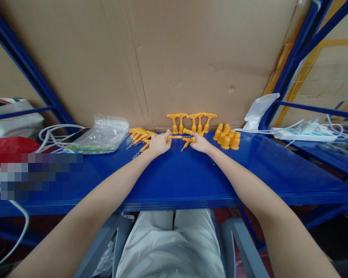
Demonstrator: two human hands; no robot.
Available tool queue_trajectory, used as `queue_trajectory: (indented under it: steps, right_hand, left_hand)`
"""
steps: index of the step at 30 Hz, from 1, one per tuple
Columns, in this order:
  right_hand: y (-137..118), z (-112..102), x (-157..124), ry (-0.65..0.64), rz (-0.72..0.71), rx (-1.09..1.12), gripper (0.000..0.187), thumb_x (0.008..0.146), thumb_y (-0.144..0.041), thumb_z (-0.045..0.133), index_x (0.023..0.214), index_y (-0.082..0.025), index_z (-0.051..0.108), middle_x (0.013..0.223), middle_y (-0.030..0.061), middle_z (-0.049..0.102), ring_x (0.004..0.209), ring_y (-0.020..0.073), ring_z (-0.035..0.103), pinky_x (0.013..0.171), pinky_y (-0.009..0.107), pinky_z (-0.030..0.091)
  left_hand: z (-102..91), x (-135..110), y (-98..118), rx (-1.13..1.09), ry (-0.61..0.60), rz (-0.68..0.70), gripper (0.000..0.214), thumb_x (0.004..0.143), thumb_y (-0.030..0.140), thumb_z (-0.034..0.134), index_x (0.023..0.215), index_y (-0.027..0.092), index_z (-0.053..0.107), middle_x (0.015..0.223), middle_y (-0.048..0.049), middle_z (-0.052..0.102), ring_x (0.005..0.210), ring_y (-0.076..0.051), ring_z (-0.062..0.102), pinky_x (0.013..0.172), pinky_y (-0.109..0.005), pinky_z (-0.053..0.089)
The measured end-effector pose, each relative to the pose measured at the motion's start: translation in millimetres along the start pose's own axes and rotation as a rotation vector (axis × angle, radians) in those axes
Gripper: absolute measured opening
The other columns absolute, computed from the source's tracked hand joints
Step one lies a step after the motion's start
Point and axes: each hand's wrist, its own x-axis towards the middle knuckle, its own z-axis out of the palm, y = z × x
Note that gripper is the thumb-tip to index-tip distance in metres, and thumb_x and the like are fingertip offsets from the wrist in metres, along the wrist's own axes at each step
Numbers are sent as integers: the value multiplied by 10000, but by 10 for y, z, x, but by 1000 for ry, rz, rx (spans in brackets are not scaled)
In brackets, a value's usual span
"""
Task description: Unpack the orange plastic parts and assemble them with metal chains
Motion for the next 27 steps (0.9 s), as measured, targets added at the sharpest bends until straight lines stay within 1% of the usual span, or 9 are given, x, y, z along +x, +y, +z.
queue_trajectory:
  steps: [2, 5, 10, 12, 14, 17, 19, 23, 27]
  right_hand:
    - [-24, -16, -15, -13, 65, 33, 588, 751, -34, 599, 1328, -142, 570, 955, 78, 755, 563, 131, 647, 535, 237, 549]
    - [-71, -42, -46, -7, 109, 88, 570, 749, -19, 626, 1304, -146, 587, 1123, 110, 741, 554, 105, 642, 530, 225, 549]
    - [-153, -48, -80, 51, 156, 50, 522, 780, -24, 635, 1295, -108, 611, 956, 84, 750, 561, 126, 639, 556, 248, 564]
    - [-178, -51, -95, 25, 149, 48, 530, 787, -20, 616, 1310, -102, 603, 994, 97, 751, 557, 115, 630, 566, 248, 567]
    - [-188, -61, -109, -28, 126, 70, 564, 781, -16, 599, 1337, -111, 582, 1057, 108, 754, 559, 107, 633, 583, 246, 573]
    - [-165, -79, -112, -98, 88, 45, 606, 775, -27, 578, 1375, -108, 546, 1024, 100, 772, 584, 131, 662, 608, 256, 582]
    - [-128, -90, -100, -85, 16, -57, 598, 771, -39, 573, 1365, -104, 552, 987, 91, 779, 651, 159, 696, 659, 265, 589]
    - [-67, -106, -78, 7, -164, -314, 572, 758, -64, 589, 1328, -118, 590, 942, 67, 779, 870, 211, 733, 852, 287, 571]
    - [-83, -105, -94, -20, -161, -388, 589, 785, -77, 560, 1374, -80, 557, 976, 98, 771, 904, 240, 728, 902, 335, 559]
  left_hand:
    - [-7, -4, 4, 1, 2, -1, 407, 983, 257, 390, 1349, 199, 558, 1204, -127, 731, 1150, -312, 672, 1026, -487, 424]
    - [-12, -7, 8, 1, 0, -6, 410, 979, 248, 393, 1352, 203, 558, 1200, -120, 733, 1148, -306, 673, 1023, -481, 427]
    - [-5, 2, -1, -5, -2, -8, 418, 974, 248, 393, 1356, 210, 558, 1197, -114, 735, 1146, -300, 671, 1028, -485, 427]
    - [-2, 7, -4, -8, 2, -10, 420, 974, 251, 394, 1359, 209, 557, 1190, -114, 737, 1146, -298, 670, 1036, -491, 422]
    - [-3, 10, -6, -13, 8, -14, 421, 976, 251, 390, 1361, 206, 555, 1175, -114, 741, 1147, -297, 669, 1044, -499, 417]
    - [-8, 11, -8, -19, 13, -17, 422, 977, 243, 388, 1363, 206, 556, 1172, -119, 737, 1150, -300, 668, 1047, -502, 417]
    - [-9, 10, -7, -21, 10, -13, 420, 976, 237, 393, 1362, 212, 556, 1197, -122, 726, 1152, -300, 666, 1042, -495, 424]
    - [-3, 7, -2, -18, 4, -10, 414, 976, 243, 403, 1359, 222, 560, 1227, -124, 709, 1164, -293, 658, 1036, -465, 435]
    - [-5, 2, 7, -23, 0, -2, 423, 976, 243, 408, 1368, 219, 564, 1225, -128, 703, 1171, -305, 653, 1046, -479, 426]
